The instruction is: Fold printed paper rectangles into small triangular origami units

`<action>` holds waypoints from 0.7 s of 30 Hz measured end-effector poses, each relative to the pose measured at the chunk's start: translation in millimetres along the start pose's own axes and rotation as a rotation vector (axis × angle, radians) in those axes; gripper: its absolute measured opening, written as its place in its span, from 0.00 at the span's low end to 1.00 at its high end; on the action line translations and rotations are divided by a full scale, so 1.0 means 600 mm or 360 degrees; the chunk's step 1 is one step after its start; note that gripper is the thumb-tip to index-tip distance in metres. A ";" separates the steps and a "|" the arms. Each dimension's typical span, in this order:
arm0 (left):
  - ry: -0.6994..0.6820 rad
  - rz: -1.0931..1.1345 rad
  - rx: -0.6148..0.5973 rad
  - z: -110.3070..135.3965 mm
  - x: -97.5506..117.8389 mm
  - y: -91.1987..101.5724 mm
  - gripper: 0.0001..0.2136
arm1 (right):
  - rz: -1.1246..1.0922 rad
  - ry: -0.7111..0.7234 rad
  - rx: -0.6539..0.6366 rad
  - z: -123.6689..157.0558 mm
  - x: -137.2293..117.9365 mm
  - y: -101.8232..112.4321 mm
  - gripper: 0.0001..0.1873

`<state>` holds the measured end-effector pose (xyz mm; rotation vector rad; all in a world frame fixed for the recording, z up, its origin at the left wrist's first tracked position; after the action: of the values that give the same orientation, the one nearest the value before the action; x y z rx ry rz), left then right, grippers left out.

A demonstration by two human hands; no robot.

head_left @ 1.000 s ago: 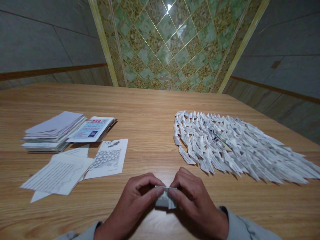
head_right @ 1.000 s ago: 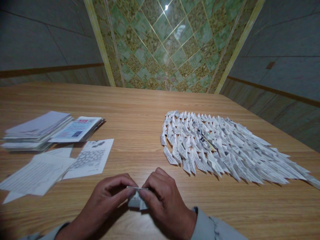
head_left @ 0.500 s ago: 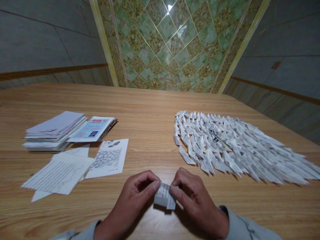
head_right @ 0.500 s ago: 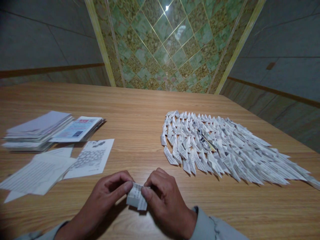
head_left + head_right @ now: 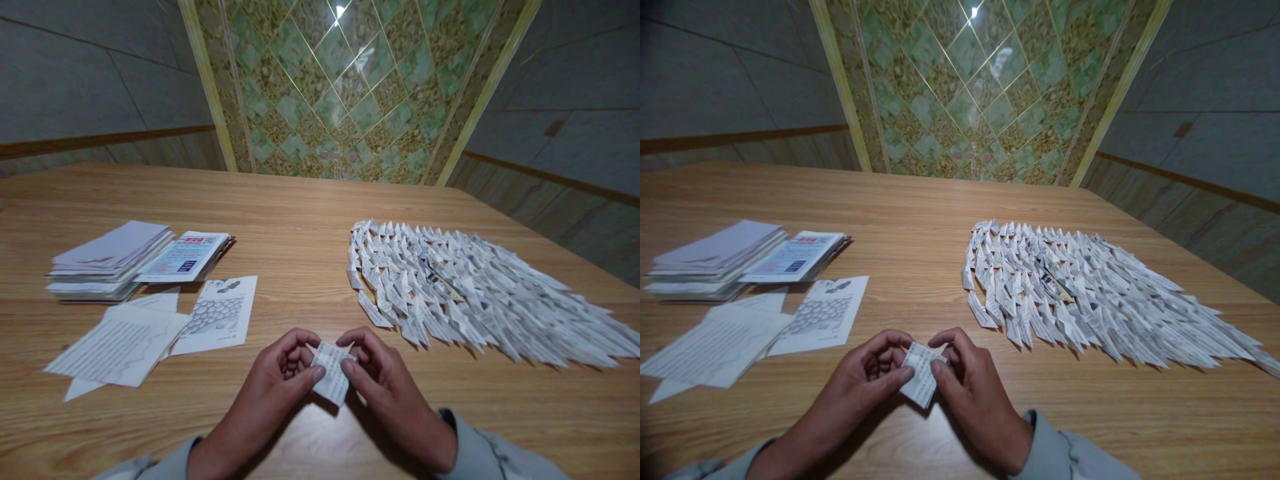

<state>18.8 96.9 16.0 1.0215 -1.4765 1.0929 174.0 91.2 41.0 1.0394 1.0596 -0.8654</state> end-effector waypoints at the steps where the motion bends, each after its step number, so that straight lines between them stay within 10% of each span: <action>1: -0.0003 -0.0041 -0.0017 -0.001 0.000 0.001 0.12 | 0.0087 0.0006 0.0018 0.000 -0.001 0.000 0.08; 15: -0.0795 -0.1517 -0.0818 0.003 0.038 -0.029 0.05 | 0.1152 0.0156 0.0118 0.002 0.013 -0.012 0.07; 21: -0.0924 -0.1780 -0.0829 0.003 0.029 -0.033 0.06 | 0.1316 0.0220 0.0171 0.004 -0.001 -0.009 0.04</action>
<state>34.7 89.5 35.9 1.5200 -1.1734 -0.3925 169.5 87.6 40.5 1.4845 0.5940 -0.1770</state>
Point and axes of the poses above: each hand's wrist, its own z-axis away from the middle knuckle, its own y-axis out of the back of the hand, x = y × z, the point moved 7 cm from there along -z, towards the middle knuckle, and after that the axes turned 12 degrees about -y, right-handed, at the moved point
